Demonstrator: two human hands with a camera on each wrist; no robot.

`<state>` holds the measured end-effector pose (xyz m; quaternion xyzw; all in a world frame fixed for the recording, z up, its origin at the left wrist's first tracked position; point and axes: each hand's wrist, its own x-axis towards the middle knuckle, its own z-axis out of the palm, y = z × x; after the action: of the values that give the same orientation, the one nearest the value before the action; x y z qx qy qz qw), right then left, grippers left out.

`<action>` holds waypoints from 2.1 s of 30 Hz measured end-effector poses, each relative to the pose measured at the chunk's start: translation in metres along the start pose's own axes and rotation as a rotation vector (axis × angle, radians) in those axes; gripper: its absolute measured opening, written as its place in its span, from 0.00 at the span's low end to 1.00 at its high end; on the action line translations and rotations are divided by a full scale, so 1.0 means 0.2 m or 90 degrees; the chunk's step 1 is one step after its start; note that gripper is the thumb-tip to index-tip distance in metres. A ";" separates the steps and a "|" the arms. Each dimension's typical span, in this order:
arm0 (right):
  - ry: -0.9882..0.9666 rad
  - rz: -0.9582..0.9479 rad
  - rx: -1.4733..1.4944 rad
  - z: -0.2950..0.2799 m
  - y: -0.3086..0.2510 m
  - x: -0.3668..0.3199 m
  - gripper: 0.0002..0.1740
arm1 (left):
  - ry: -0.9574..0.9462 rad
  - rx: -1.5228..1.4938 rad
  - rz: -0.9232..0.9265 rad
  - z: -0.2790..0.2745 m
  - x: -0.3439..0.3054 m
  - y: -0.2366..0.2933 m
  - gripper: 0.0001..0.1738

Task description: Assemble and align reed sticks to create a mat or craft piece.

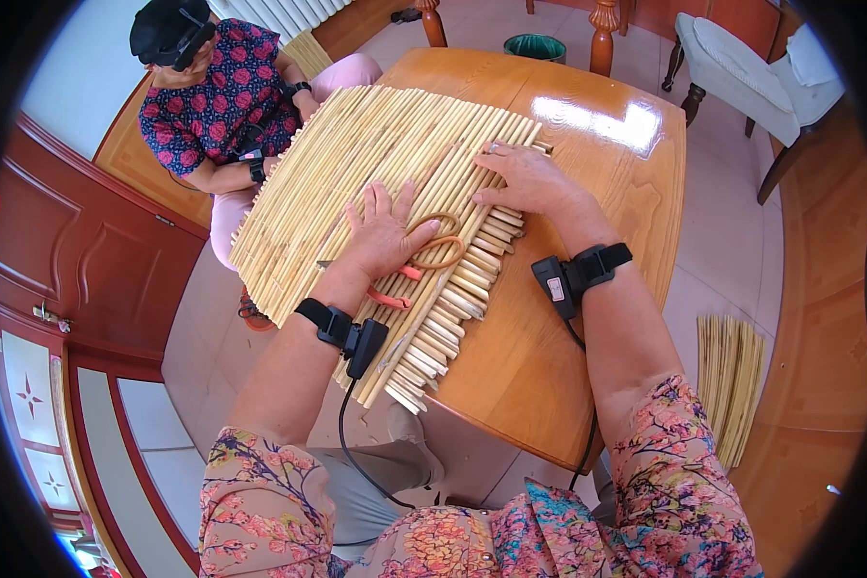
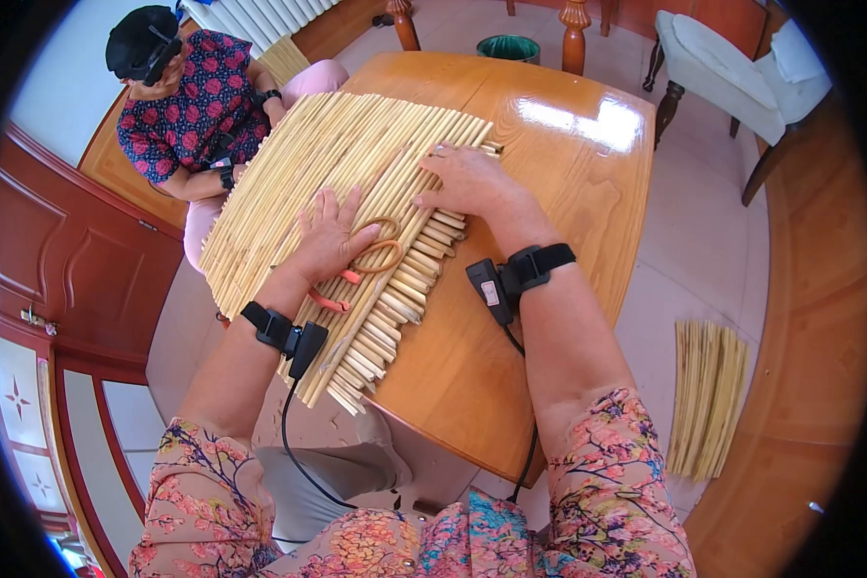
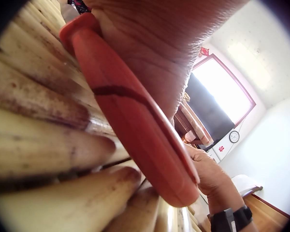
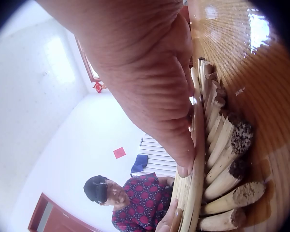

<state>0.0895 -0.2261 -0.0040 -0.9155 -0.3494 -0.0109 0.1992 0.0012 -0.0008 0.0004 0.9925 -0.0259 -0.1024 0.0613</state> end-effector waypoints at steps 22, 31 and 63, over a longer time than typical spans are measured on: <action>-0.015 0.011 -0.006 -0.02 -0.02 -0.01 0.35 | 0.021 -0.014 0.014 0.01 0.00 0.00 0.49; 0.002 -0.006 -0.005 -0.01 -0.01 0.00 0.35 | 0.023 -0.010 0.013 0.01 0.00 0.00 0.48; 0.026 -0.023 0.032 -0.03 -0.01 -0.03 0.35 | 0.015 -0.006 0.027 0.01 0.00 -0.02 0.49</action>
<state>0.0843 -0.2311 0.0022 -0.9034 -0.3616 -0.0243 0.2291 0.0014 0.0026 -0.0031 0.9926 -0.0456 -0.0896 0.0681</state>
